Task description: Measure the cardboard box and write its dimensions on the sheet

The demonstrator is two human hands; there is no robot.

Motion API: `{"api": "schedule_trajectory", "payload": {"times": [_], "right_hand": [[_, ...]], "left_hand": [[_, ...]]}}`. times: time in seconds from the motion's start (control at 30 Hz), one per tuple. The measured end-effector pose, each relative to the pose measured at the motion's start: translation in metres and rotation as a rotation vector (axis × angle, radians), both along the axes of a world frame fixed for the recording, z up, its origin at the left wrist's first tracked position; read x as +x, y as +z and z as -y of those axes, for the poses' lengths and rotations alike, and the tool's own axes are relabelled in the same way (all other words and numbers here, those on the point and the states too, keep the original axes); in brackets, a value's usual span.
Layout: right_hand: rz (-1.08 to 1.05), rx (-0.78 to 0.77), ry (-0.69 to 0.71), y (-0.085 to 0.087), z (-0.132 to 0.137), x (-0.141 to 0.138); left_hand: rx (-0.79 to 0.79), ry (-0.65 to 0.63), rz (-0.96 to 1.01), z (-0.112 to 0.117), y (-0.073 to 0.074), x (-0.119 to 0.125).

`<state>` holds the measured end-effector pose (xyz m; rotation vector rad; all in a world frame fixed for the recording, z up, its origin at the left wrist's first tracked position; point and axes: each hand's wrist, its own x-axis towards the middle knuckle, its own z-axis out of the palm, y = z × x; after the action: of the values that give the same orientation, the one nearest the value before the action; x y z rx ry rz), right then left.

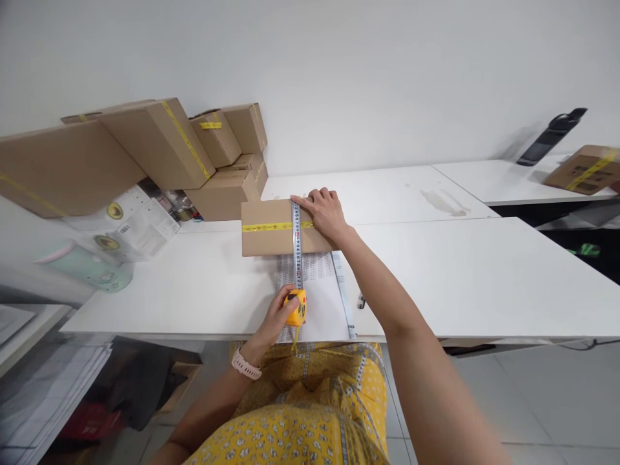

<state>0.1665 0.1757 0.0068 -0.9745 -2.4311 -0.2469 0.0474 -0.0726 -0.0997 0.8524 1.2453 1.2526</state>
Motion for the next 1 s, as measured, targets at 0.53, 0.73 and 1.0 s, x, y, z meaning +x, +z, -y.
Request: {"api": "schedule_trajectory", "payload": {"times": [0.53, 0.73, 1.0], "right_hand": [[-0.276, -0.018, -0.12, -0.053, 0.08, 0.018], [-0.23, -0.079, -0.117, -0.102, 0.102, 0.027], [-0.283, -0.141, -0.136, -0.097, 0.067, 0.012]], "left_hand": [[0.072, 0.114, -0.125, 0.047, -0.013, -0.021], [0.05, 0.127, -0.133, 0.051, -0.024, -0.029], [0.041, 0.135, -0.012, 0.045, -0.029, -0.031]]}}
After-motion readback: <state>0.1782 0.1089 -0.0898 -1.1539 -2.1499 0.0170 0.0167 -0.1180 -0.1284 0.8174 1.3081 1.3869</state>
